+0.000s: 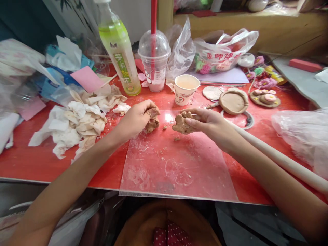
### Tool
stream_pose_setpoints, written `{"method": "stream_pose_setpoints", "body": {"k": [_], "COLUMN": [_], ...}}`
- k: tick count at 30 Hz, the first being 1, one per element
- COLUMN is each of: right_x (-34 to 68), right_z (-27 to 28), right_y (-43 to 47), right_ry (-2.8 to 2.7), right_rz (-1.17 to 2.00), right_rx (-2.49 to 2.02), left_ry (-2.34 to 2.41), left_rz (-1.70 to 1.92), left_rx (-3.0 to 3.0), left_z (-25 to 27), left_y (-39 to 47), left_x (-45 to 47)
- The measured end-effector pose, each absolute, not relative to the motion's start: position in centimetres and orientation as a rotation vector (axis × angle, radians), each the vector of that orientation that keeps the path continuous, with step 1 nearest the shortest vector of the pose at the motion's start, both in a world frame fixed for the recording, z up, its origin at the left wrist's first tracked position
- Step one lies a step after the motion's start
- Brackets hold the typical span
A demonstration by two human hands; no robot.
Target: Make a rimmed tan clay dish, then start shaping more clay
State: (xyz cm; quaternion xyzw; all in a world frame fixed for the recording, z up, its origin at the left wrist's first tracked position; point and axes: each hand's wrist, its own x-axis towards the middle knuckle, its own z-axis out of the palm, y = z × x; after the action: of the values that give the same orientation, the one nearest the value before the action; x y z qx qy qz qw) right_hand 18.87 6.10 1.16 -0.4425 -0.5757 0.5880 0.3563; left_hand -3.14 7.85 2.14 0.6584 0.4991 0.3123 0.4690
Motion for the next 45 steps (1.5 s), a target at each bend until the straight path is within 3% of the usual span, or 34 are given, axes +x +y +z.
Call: {"method": "stream_pose_setpoints", "body": {"k": [6,20,31,45], "right_x": [19.0,19.0,19.0,19.1], "right_z": [0.9,0.9,0.8,0.7], "right_y": [6.4,6.6,6.3,6.5], "right_ry": [-1.401,-1.247,-1.322,-1.284], "right_rz": [1.555,1.654,1.65,1.703], "right_rx": [-1.134,-1.163,-1.131,-1.11], "left_ry": [1.112,1.375,1.293,1.047], "left_rz": [0.783,0.858,0.859,0.853], "left_rx": [1.629,2.187,2.054,1.41], "left_z": [2.3,2.0,1.7,2.4], "left_y": [8.2,7.1,6.3,7.7], "left_x": [-3.1,-2.8,-2.5,-2.6]}}
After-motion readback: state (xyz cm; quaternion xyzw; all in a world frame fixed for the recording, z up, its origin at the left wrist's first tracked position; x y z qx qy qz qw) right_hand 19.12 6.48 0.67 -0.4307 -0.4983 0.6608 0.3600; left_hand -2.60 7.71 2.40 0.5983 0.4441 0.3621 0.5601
